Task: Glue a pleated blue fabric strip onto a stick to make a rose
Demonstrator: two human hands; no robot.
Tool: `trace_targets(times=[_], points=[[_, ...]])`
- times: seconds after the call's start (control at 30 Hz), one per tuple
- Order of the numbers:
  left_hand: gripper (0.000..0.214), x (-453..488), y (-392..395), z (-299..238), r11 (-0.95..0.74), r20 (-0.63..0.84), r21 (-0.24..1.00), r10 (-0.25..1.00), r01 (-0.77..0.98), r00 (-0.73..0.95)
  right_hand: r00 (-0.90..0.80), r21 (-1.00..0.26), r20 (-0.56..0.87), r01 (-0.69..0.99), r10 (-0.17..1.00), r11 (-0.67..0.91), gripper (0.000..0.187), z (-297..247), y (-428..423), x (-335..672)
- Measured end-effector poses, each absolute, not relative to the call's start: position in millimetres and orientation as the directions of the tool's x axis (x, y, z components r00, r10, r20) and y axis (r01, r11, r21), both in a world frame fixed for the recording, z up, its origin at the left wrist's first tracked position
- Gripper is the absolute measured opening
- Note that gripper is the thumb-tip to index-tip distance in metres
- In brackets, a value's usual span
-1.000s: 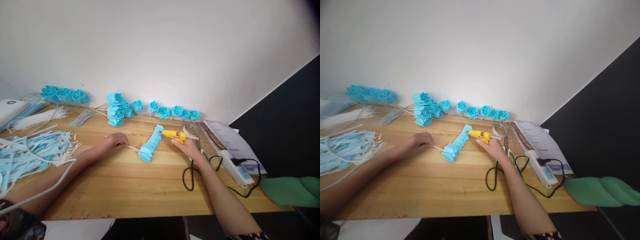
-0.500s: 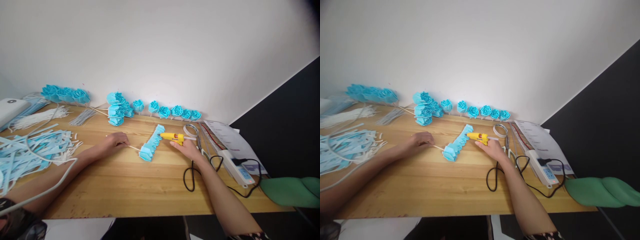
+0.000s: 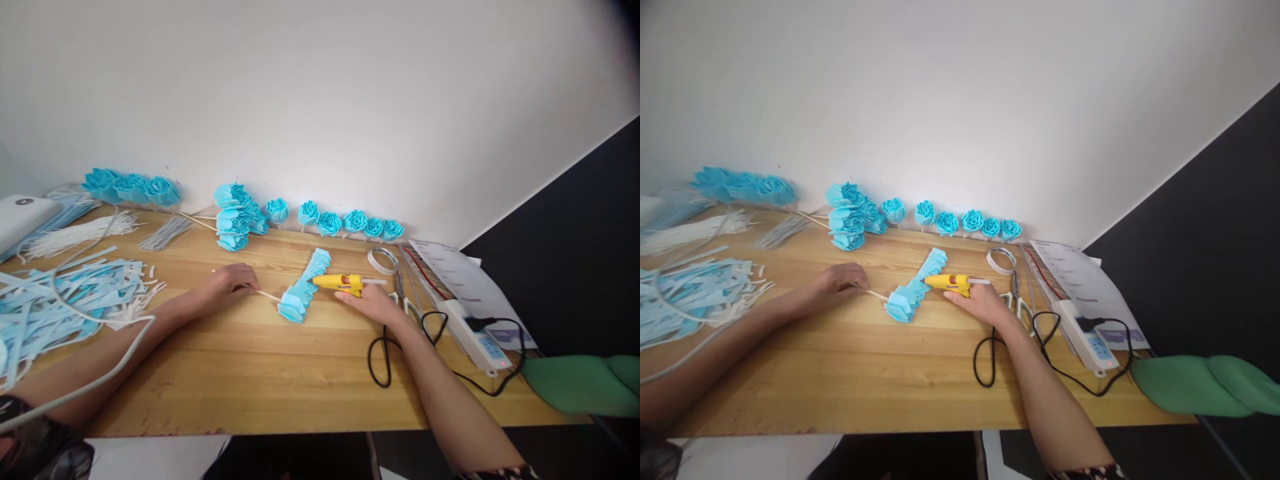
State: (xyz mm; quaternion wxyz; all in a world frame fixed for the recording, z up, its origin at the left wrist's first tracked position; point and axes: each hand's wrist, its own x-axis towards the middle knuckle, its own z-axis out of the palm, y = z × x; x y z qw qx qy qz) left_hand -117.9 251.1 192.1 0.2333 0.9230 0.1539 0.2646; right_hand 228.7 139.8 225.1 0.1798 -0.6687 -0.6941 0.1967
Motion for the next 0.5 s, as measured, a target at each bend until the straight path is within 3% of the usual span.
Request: trace_targets(times=[0.37, 0.5], points=[[0.022, -119.4, 249.1, 197.5, -0.834, 0.400, 0.525, 0.419, 0.171, 0.815, -0.072, -0.647, -0.036, 0.762, 0.997, 0.032, 0.039, 223.6, 138.0, 234.3], [0.021, -120.0, 248.5, 199.3, -0.835, 0.395, 0.521, 0.417, 0.174, 0.819, -0.107, -0.627, -0.082, 0.778, 0.991, 0.032, 0.040, 229.2, 135.9, 226.2]])
